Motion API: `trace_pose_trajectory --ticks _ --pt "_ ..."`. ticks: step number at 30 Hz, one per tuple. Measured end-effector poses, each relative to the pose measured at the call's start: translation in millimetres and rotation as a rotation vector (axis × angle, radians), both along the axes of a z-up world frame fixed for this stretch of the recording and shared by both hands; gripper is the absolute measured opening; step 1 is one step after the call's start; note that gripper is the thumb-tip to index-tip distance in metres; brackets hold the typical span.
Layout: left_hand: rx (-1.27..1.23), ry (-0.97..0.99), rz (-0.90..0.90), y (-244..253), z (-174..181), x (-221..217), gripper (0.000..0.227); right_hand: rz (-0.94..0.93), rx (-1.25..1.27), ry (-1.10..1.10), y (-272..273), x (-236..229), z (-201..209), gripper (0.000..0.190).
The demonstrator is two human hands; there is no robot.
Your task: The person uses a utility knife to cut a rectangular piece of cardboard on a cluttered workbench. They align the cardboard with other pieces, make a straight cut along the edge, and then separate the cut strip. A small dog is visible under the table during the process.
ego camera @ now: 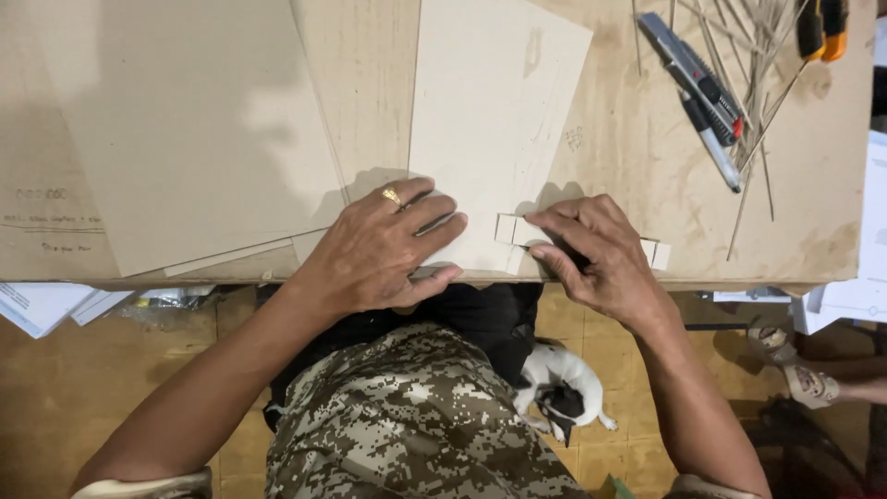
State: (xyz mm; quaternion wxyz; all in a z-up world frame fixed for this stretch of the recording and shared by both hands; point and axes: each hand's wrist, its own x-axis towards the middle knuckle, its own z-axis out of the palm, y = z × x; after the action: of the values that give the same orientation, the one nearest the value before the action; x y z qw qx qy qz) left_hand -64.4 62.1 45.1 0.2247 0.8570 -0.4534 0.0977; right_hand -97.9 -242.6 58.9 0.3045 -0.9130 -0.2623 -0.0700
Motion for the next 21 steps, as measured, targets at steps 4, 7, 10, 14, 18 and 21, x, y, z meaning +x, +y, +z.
trace_pose_trajectory --ticks 4,7,10,14,18,21 --pt "-0.033 -0.028 -0.008 -1.1 -4.7 -1.2 0.042 0.007 0.03 -0.021 0.0 0.0 -4.1 0.028" --pt "-0.059 -0.051 -0.001 -1.2 -5.6 -3.4 0.041 -0.002 0.038 -0.024 3.7 -0.5 -1.1 0.027" --pt "-0.047 -0.047 0.017 -4.6 -9.2 -4.2 0.041 0.019 0.044 -0.049 1.6 -0.5 -1.4 0.026" --pt "-0.1 -0.013 0.045 5.9 -2.0 -4.2 0.052 0.053 0.015 -0.057 4.2 -0.3 5.7 0.027" --pt "-0.035 0.148 0.063 25.4 23.6 -7.3 0.079 0.004 0.014 0.0 -8.9 -3.5 -7.3 0.032" --pt "0.191 0.22 0.131 42.2 26.8 -13.9 0.085 0.02 0.071 0.114 -31.9 -7.3 -4.8 0.041"
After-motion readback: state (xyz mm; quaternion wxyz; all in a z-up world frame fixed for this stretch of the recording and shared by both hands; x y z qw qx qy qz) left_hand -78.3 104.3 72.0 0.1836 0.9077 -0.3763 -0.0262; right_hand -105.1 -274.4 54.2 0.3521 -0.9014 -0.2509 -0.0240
